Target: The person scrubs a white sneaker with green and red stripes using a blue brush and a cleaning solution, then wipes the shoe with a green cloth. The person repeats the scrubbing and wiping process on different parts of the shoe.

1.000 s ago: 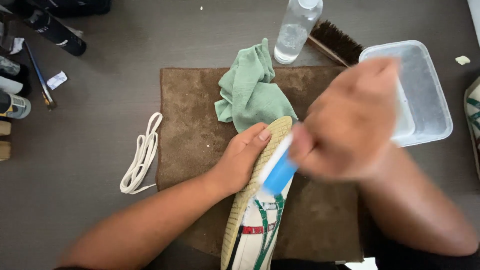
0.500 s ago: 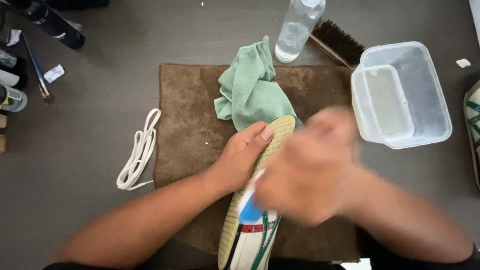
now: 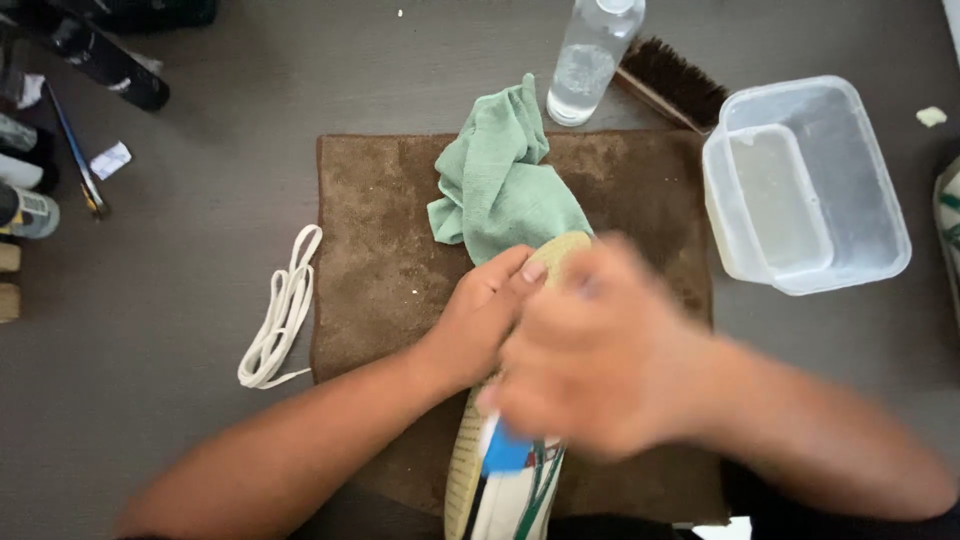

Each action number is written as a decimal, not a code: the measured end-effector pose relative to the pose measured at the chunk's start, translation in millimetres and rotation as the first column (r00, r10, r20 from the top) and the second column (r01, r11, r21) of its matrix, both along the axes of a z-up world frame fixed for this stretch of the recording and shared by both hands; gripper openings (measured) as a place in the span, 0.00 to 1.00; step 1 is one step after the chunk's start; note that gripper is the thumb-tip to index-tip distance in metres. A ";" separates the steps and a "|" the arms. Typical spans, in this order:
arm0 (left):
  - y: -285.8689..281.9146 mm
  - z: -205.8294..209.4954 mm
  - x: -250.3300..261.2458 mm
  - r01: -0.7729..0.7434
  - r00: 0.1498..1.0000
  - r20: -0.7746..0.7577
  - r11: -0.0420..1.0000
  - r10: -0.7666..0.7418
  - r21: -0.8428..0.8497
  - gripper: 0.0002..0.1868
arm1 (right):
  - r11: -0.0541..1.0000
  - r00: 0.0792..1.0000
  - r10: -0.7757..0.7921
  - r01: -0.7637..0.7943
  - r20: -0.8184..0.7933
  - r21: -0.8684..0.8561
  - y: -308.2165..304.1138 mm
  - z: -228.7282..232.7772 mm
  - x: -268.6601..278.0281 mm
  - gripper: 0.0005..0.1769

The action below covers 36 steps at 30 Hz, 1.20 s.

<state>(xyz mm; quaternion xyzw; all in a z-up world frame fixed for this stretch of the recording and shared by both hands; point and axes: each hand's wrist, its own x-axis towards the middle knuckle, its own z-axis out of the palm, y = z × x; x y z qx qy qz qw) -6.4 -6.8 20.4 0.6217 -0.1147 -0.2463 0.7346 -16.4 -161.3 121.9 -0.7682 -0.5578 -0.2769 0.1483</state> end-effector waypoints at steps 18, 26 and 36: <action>4.7 -5.8 -0.1 0.039 0.996 -0.073 0.995 -0.046 -0.095 0.19 | 0.902 0.924 -0.382 0.378 -0.021 0.208 -39.7 8.2 30.6 0.24; 6.0 -6.1 -2.2 0.038 0.995 -0.084 0.988 -0.051 -0.148 0.20 | 0.921 0.941 -0.328 0.297 0.089 0.251 -46.6 2.8 41.5 0.23; 7.3 -10.7 0.4 0.036 0.999 0.014 0.979 -0.033 -0.201 0.17 | 0.964 0.984 -0.176 0.166 0.033 0.206 -19.9 -4.8 20.0 0.18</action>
